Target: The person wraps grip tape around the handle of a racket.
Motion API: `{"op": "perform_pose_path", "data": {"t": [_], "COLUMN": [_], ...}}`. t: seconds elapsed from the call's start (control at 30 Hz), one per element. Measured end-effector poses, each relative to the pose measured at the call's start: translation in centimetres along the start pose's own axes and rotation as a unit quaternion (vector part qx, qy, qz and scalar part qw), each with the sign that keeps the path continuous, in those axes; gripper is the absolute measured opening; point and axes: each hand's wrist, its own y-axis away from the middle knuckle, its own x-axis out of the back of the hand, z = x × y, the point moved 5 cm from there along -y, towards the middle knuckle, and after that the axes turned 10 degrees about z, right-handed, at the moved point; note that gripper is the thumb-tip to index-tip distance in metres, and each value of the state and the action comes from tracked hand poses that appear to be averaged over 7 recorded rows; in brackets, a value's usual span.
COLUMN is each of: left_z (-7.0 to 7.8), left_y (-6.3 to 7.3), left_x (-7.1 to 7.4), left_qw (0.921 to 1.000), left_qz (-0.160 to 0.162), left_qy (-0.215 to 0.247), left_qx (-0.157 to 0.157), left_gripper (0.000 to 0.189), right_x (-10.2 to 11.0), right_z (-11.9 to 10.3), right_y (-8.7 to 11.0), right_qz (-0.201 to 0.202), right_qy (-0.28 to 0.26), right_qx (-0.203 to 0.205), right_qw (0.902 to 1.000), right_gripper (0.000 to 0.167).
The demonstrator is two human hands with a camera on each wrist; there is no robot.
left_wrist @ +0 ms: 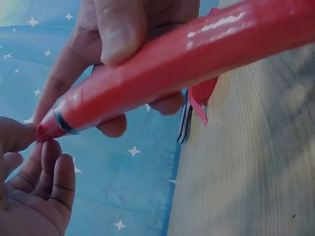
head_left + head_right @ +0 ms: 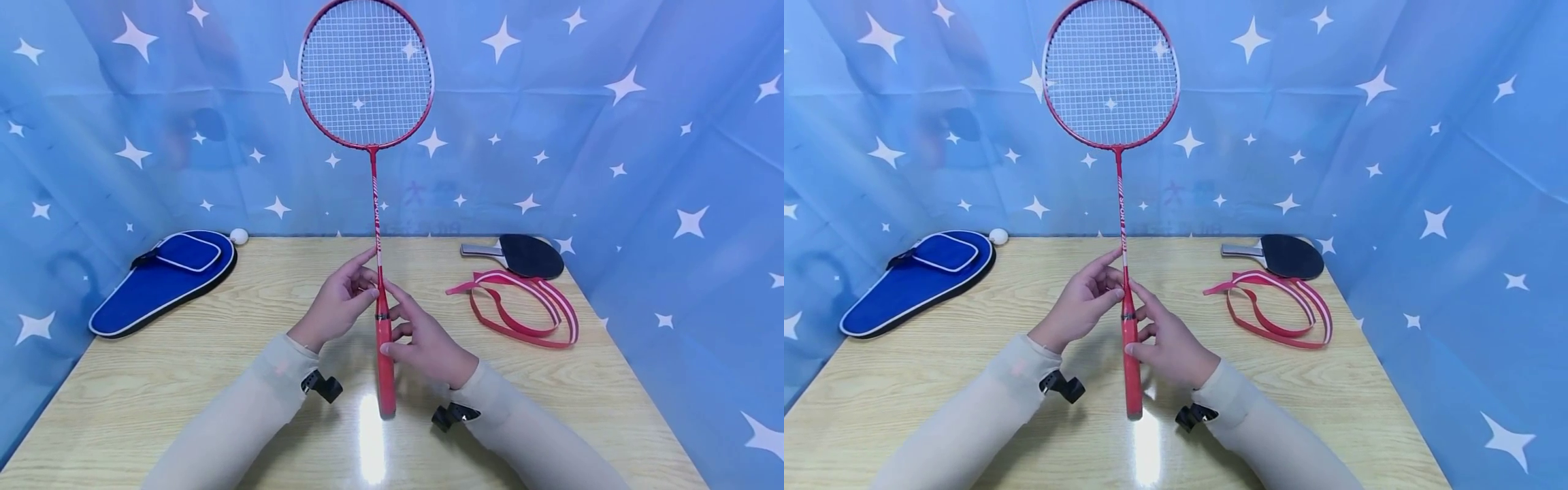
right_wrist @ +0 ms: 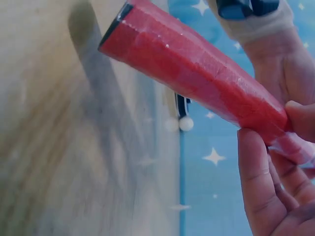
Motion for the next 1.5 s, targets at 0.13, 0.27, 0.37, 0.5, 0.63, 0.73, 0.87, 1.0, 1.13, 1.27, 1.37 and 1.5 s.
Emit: {"op": "perform_pose_path", "data": {"t": [0.13, 0.27, 0.37, 0.5, 0.63, 0.73, 0.87, 1.0, 1.13, 1.27, 1.37, 1.5], "left_z": [-0.5, -0.6, -1.0, -1.7, -2.2, -2.4, -2.6, -3.0, -3.0, -2.9, -2.7, -2.5], "left_y": [0.5, 0.9, 1.4, 2.2, 2.6, 2.8, 3.0, 3.2, 3.6, 3.9, 4.0, 4.1], "left_x": [0.1, 0.1, 0.0, -0.2, -0.5, -0.6, -0.8, -1.1, -1.5, -1.7, -1.8, -2.0], "left_qw": [0.9999, 0.9999, 0.9999, 0.9997, 0.9992, 0.999, 0.9987, 0.9979, 0.9976, 0.9974, 0.9974, 0.9976], "left_qz": [-0.002, 0.001, -0.006, -0.017, -0.029, -0.029, -0.028, -0.036, -0.03, -0.023, -0.02, -0.022], "left_qy": [-0.015, -0.006, -0.001, -0.004, -0.009, -0.013, -0.011, -0.007, -0.016, -0.033, -0.039, -0.031], "left_qx": [0.008, 0.008, 0.01, 0.018, 0.026, 0.033, 0.042, 0.053, 0.06, 0.06, 0.058, 0.057], "left_gripper": [0.068, 0.068, 0.067, 0.062, 0.062, 0.065, 0.073, 0.083, 0.086, 0.088, 0.09, 0.094], "right_x": [0.0, 0.0, 0.0, 0.0, 0.0, 0.1, 0.1, 0.2, 0.3, 0.4, 0.5, 0.7], "right_z": [0.1, 0.3, 0.4, 0.5, 0.9, 1.2, 1.4, 1.2, 1.2, 1.4, 1.5, 1.7], "right_y": [-0.2, -0.2, -0.1, 0.0, -0.2, -0.3, -0.4, -0.3, -0.2, -0.1, -0.2, -0.3], "right_qz": [0.006, 0.008, 0.017, 0.026, 0.031, 0.034, 0.037, 0.038, 0.036, 0.038, 0.04, 0.043], "right_qy": [-0.002, 0.004, 0.008, 0.007, -0.001, -0.009, -0.012, -0.005, -0.006, -0.003, 0.002, 0.005], "right_qx": [-0.005, -0.002, 0.002, 0.018, 0.028, 0.03, 0.037, 0.045, 0.051, 0.051, 0.051, 0.057], "right_qw": [1.0, 1.0, 0.9998, 0.9995, 0.9991, 0.9989, 0.9986, 0.9982, 0.9981, 0.998, 0.9979, 0.9975], "right_gripper": [0.106, 0.104, 0.103, 0.101, 0.101, 0.101, 0.099, 0.097, 0.093, 0.089, 0.084, 0.078]}}
